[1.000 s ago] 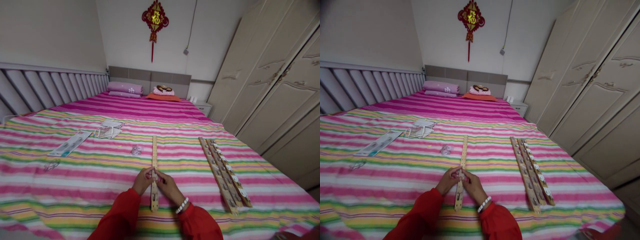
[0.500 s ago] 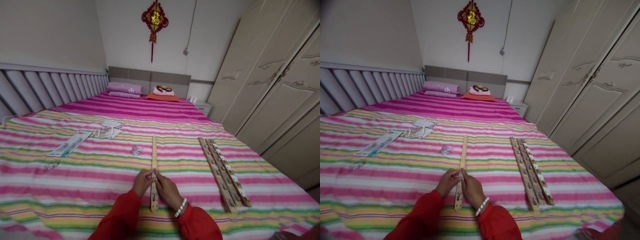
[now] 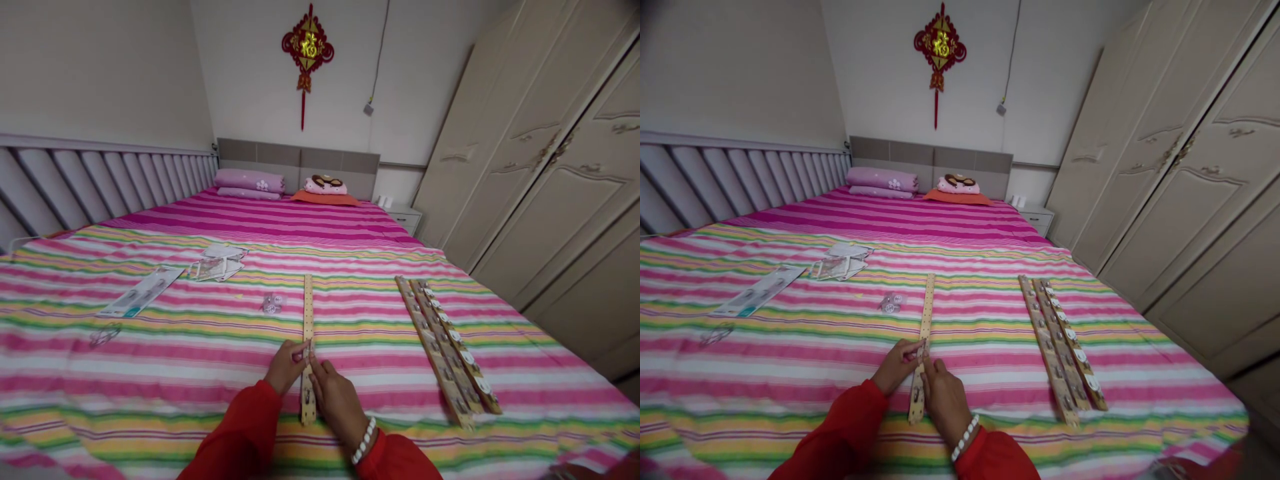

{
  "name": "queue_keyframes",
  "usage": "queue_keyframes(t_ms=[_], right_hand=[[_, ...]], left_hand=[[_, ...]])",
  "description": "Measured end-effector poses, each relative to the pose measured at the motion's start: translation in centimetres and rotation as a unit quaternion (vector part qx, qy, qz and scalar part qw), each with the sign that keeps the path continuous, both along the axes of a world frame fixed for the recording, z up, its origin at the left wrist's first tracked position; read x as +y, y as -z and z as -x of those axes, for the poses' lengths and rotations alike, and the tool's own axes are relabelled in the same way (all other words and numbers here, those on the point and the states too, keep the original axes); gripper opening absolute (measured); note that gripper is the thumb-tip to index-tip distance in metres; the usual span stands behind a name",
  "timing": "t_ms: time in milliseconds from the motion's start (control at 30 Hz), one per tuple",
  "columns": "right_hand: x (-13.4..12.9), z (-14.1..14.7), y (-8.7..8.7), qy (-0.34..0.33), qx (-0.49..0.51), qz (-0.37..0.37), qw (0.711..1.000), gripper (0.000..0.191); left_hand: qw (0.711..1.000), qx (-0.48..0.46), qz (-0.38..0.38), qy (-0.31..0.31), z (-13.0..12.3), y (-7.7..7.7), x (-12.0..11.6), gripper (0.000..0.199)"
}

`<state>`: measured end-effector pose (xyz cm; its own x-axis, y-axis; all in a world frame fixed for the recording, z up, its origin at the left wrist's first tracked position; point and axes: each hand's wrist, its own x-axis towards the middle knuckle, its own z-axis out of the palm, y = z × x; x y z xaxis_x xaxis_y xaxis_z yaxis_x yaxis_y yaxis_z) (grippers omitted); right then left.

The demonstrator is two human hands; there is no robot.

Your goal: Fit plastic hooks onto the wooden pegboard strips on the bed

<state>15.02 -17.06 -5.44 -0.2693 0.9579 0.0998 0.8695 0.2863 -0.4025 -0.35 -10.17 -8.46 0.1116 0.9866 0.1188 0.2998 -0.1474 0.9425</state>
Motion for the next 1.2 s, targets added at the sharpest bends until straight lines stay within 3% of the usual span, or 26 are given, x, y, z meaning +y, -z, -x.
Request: queue_keyframes(t_ms=[233,367,467,533,667,767,1000,1200], right_hand=[[0.8,-1.8,-0.3,-0.056,0.196,0.045,0.978,0.036],[1.4,-2.6,0.4,-0.058,0.398,0.125,0.907,0.042],[1.7,-3.0,1.2,0.000,0.505,0.174,0.845,0.053],[1.9,-3.0,1.6,0.040,0.528,0.180,0.829,0.056],[2.0,-2.6,1.8,0.057,0.527,0.173,0.830,0.051],[2.0,-2.4,1.7,0.063,0.526,0.173,0.830,0.048],[2.1,-2.4,1.8,0.060,0.533,0.172,0.826,0.048],[2.1,-2.4,1.7,0.055,0.543,0.174,0.819,0.046]], left_hand=[[0.999,0.005,0.034,0.021,0.4,-0.7,-0.3,0.045],[0.998,-0.029,0.060,0.021,0.7,-0.9,-0.4,0.046],[0.992,-0.074,0.097,0.029,1.4,-1.7,0.1,0.061],[0.993,-0.088,0.084,-0.002,2.2,-2.5,0.9,0.069],[0.992,-0.011,-0.003,-0.125,4.5,-4.5,3.5,0.057],[0.980,0.095,-0.026,-0.173,5.8,-5.4,5.3,0.048],[0.931,0.301,0.011,-0.206,6.2,-6.2,6.3,0.038],[0.906,0.345,-0.021,-0.246,6.1,-7.0,5.2,0.018]])
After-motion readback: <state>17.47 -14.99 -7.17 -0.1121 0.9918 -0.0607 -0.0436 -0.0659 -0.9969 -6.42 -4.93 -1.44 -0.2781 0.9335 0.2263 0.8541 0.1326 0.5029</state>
